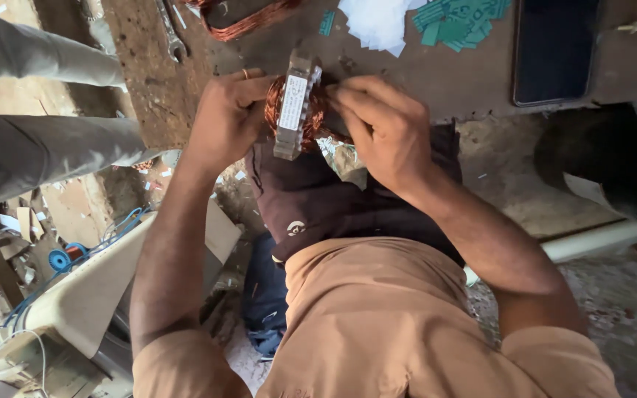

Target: Manually winding copper wire coils and placing insulation into an electric motor stator.

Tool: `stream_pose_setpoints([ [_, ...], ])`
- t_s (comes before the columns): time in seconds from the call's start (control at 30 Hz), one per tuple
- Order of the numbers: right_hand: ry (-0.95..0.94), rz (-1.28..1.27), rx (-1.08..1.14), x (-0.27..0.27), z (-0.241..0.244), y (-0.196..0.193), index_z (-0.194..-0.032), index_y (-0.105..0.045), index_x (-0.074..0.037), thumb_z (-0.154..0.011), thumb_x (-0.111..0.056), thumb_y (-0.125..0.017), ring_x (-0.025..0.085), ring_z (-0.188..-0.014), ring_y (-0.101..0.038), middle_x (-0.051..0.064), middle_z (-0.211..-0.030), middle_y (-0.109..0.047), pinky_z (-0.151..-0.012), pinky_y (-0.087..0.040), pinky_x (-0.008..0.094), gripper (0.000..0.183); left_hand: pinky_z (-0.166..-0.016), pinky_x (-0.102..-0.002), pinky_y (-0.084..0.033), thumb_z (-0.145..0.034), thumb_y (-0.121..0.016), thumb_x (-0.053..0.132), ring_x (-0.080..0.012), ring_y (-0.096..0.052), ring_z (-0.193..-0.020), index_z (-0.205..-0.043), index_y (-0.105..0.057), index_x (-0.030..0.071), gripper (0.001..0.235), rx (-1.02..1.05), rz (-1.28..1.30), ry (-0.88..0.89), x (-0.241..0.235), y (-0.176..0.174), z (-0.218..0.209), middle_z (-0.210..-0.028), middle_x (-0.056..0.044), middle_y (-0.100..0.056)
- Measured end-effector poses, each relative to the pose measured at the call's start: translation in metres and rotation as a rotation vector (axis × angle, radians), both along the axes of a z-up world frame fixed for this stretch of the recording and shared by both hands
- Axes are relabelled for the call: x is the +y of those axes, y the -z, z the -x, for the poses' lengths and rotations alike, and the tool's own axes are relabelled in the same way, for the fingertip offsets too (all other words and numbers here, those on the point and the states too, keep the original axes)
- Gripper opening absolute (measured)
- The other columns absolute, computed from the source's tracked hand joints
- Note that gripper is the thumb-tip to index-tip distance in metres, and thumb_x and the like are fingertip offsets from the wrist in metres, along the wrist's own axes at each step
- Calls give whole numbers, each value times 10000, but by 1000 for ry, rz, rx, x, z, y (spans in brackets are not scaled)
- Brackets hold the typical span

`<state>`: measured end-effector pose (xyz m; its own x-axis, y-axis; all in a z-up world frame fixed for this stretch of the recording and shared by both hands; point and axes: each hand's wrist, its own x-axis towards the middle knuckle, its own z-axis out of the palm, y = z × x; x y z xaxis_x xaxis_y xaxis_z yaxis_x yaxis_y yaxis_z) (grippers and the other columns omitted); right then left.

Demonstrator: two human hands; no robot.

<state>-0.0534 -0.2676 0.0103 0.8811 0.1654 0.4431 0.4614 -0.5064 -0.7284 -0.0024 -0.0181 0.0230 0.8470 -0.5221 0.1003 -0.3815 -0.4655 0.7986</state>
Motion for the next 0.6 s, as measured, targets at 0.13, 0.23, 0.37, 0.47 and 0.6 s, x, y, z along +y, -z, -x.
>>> stream_pose_setpoints([
  [0.13, 24, -105, 147, -9, 3, 6, -1127, -749, 15, -982, 34, -746, 234, -926, -754, 126, -1071, -750, -793, -579, 320, 147, -694, -450, -450, -875, -561, -130, -374, -586, -781, -937, -627, -15, 147, 24, -48, -33, 6, 11, 2, -845, -178, -569],
  [0.23, 16, -140, 166, -12, 2, -1, -1144, -742, 29, -1003, 16, -726, 239, -961, -754, 131, -1084, -742, -817, -581, 325, 143, -697, -460, -470, -864, -570, -124, -382, -605, -794, -964, -653, -4, 176, 32, -50, -19, -2, 0, 2, -870, -179, -594],
  [0.37, -84, -268, 309, -1, -16, -10, -1154, -727, 42, -1021, -29, -726, 183, -896, -758, 116, -1064, -743, -745, -592, 284, 151, -749, -483, -512, -783, -578, -118, -430, -630, -895, -1080, -710, 12, 351, -82, -53, 79, -7, -13, -6, -969, -196, -653],
  [0.47, -68, -284, 414, 4, -19, 5, -1090, -761, 19, -991, -19, -727, 148, -836, -766, 92, -982, -764, -704, -584, 276, 112, -763, -485, -515, -745, -555, -126, -438, -640, -916, -1053, -705, 19, 372, -73, -99, 90, -1, -5, -6, -979, -195, -662],
  [0.6, -39, -297, 526, -3, -11, 14, -1031, -783, 6, -966, -21, -747, 158, -704, -688, 107, -912, -761, -605, -507, 300, 79, -768, -477, -519, -794, -571, -108, -429, -654, -914, -1053, -712, 24, 323, -33, -116, 65, -4, -9, -6, -970, -183, -669],
])
